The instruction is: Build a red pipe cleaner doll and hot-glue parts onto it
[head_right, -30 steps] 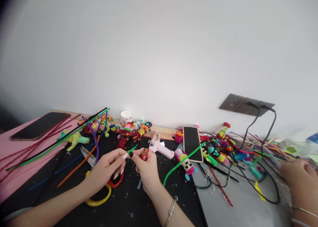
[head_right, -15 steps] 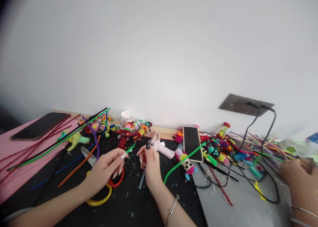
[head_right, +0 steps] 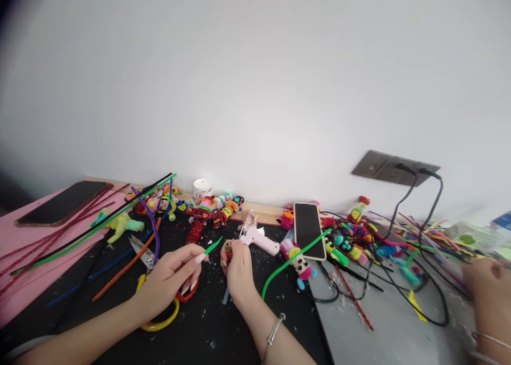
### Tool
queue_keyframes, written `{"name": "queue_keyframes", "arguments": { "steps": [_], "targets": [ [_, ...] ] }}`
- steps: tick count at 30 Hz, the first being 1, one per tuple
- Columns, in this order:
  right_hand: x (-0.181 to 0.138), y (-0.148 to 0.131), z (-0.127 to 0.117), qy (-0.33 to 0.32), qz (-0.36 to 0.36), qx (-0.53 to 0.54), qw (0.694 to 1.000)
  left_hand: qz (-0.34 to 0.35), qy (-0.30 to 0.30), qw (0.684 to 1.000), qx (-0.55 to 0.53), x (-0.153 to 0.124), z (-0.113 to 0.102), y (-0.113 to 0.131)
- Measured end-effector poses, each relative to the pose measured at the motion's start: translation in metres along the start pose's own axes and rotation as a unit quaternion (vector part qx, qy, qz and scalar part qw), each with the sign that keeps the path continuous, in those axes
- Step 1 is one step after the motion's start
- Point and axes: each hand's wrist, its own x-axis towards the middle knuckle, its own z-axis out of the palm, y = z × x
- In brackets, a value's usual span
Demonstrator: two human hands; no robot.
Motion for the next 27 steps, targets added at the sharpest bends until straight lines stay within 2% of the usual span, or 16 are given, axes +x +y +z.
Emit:
{"name": "queue_keyframes", "arguments": {
  "steps": [6,17,27],
  "targets": [
    [0.0004,-0.0012,0.0006,0.006,-0.002,-0.041,0.999,-0.007,-0.008,1.0,0.0,-0.0013,0.001,-0.0002],
    [-0.0018,-0.0043,0.0017,0.008,0.014,-0.048,0.999,-0.001,-0.011,1.0,0.009,-0.0011,0.0007,0.0009],
    [0.0044,-0.0007,0.0019,0.004,0.047,0.021,0.999,0.006,-0.024,0.999,0.03,-0.0006,0.0001,0.0008]
  ]
}}
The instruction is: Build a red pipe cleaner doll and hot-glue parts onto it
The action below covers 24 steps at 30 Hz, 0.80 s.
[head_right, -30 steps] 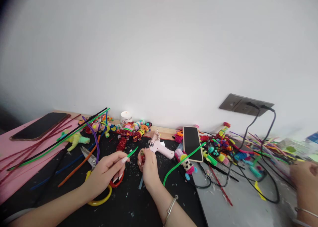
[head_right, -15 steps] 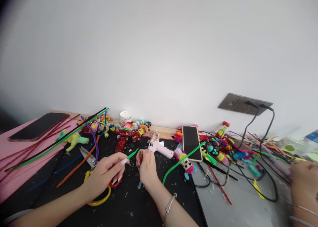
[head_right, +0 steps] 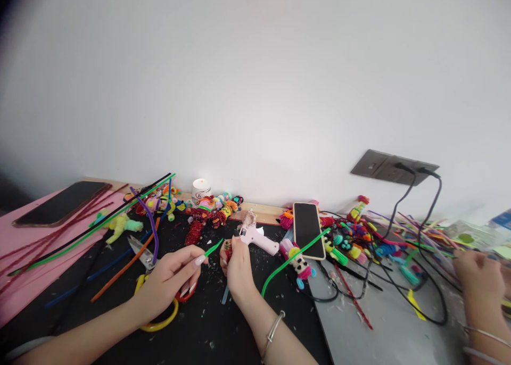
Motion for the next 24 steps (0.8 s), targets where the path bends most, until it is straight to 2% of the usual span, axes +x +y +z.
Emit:
{"name": "queue_keyframes", "arguments": {
  "steps": [24],
  "targets": [
    [-0.0051,-0.0053,-0.0002,-0.007,-0.023,-0.085,0.996,-0.003,0.003,1.0,0.002,-0.0001,0.0009,-0.002]
  ]
}}
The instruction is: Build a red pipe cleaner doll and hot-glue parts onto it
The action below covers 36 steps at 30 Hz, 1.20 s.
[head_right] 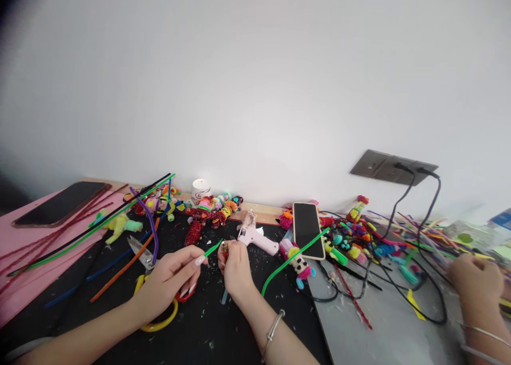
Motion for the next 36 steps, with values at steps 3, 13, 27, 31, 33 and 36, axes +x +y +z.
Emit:
{"name": "queue_keyframes", "arguments": {
  "steps": [3,13,27,31,33,36],
  "targets": [
    [-0.001,-0.0023,0.0001,-0.003,-0.01,-0.025,1.0,0.003,0.001,1.0,0.002,-0.0003,-0.0001,-0.0005],
    [-0.0012,-0.0016,0.0012,-0.03,-0.04,-0.056,0.997,-0.002,0.005,1.0,-0.019,0.0009,0.0,-0.0006],
    [-0.0011,-0.0038,0.0018,-0.029,-0.039,-0.071,0.996,-0.002,0.01,1.0,-0.023,0.0001,-0.0006,0.0009],
    [-0.0014,-0.0027,0.0013,-0.036,-0.044,-0.074,0.996,-0.002,0.011,1.0,-0.029,-0.0003,0.0,0.0006],
    [-0.0016,-0.0009,0.0014,-0.041,-0.051,-0.077,0.995,-0.002,0.012,1.0,-0.028,-0.0002,0.0002,0.0005],
    [-0.0019,0.0005,0.0017,-0.044,-0.059,-0.077,0.994,0.002,0.01,1.0,-0.025,0.0003,0.0,0.0005]
  ]
}}
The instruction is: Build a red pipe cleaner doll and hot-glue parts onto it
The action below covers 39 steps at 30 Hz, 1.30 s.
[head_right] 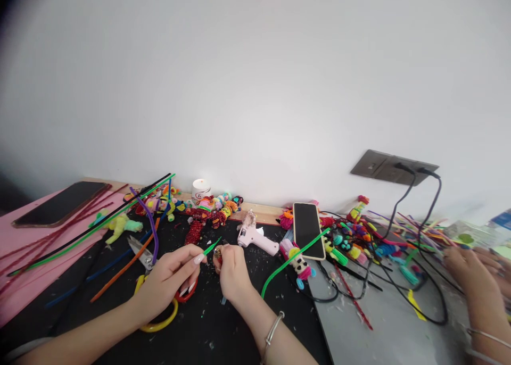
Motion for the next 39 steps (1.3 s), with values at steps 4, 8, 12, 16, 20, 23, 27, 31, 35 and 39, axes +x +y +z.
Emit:
{"name": "queue_keyframes", "arguments": {
  "steps": [4,8,12,16,20,23,27,31,35,39],
  "targets": [
    [-0.0004,-0.0025,0.0005,-0.003,-0.005,-0.006,1.0,-0.002,0.001,1.0,-0.001,0.0003,-0.0002,-0.0002],
    [-0.0007,-0.0044,0.0009,0.0,0.002,-0.004,1.0,-0.007,-0.001,1.0,-0.002,0.0001,-0.0001,-0.0003],
    [-0.0002,-0.0035,-0.0001,0.0,0.008,0.004,1.0,-0.004,0.001,1.0,-0.006,-0.0002,-0.0002,0.0001],
    [0.001,-0.0042,-0.0023,0.01,0.03,0.022,0.999,-0.004,0.003,1.0,0.0,-0.0002,-0.0002,0.0002],
    [0.0016,-0.0051,-0.0032,0.017,0.046,0.031,0.998,-0.005,-0.004,1.0,0.006,-0.0003,0.0,-0.0001],
    [0.0015,-0.0037,-0.0022,0.007,0.025,0.013,1.0,-0.006,-0.004,1.0,0.002,-0.0003,0.0002,-0.0006],
    [0.001,-0.0012,-0.0007,0.005,0.01,-0.006,1.0,-0.007,-0.001,1.0,-0.003,-0.0002,0.0003,-0.0012],
    [0.001,-0.0029,-0.0018,0.016,0.03,0.01,0.999,-0.008,-0.003,1.0,-0.002,-0.001,0.0003,-0.0007],
    [0.0012,-0.0052,-0.0028,0.011,0.038,0.022,0.999,-0.005,-0.003,1.0,0.006,-0.0009,0.0,0.0011],
    [0.0019,-0.0047,-0.003,0.002,0.023,0.014,1.0,-0.007,-0.003,1.0,0.009,0.0008,-0.0004,0.0011]
  ]
}}
